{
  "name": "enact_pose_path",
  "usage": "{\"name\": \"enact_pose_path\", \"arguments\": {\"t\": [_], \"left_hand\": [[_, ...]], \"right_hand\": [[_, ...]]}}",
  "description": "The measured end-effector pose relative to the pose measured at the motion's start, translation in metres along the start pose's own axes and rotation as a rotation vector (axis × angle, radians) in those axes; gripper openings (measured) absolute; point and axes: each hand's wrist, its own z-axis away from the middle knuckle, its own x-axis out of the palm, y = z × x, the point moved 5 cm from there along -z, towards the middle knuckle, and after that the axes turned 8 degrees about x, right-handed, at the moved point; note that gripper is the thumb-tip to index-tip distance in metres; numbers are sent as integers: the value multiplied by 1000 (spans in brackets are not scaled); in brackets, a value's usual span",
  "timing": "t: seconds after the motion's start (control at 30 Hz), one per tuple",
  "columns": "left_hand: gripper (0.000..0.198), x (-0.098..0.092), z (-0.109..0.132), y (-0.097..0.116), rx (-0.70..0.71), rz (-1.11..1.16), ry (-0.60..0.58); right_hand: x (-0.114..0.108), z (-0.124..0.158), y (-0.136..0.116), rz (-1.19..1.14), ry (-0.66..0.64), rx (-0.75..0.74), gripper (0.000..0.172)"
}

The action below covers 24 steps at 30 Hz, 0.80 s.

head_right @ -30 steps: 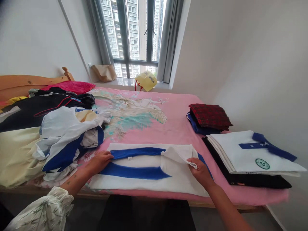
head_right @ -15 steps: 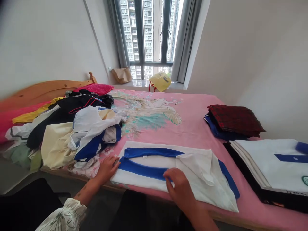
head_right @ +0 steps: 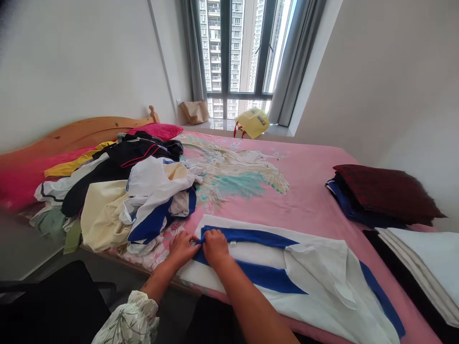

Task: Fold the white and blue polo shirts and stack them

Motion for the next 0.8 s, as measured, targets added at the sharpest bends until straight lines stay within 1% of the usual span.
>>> {"name": "enact_pose_path", "arguments": {"t": [0.07,0.13,0.2,0.3,0.37,0.47,0.6,0.8], "left_hand": [[16,2,0,0,-14,15,10],[14,3,3,2,-1,29,25],[13,0,8,5,46,45,60],[10,-7,14,10,154,80,145],[9,-10,14,12,185,99,173],[10,-10,7,12,172,105,146],[9,-4,-2,10,130,93,113],[13,7,-4,7,62,69,105]], "right_hand": [[3,-2,4,-32,10,12,16],[3,-4,10,-82,25,23,15],[2,-7,17,-142,43,38,16],[0,-10,25,-229,72,60,16],[-2,-11,28,-277,92,71,15],[-5,-11,29,-325,118,76,14],[-11,-7,24,-363,152,48,13],[-15,-2,17,-325,200,-17,13]]}}
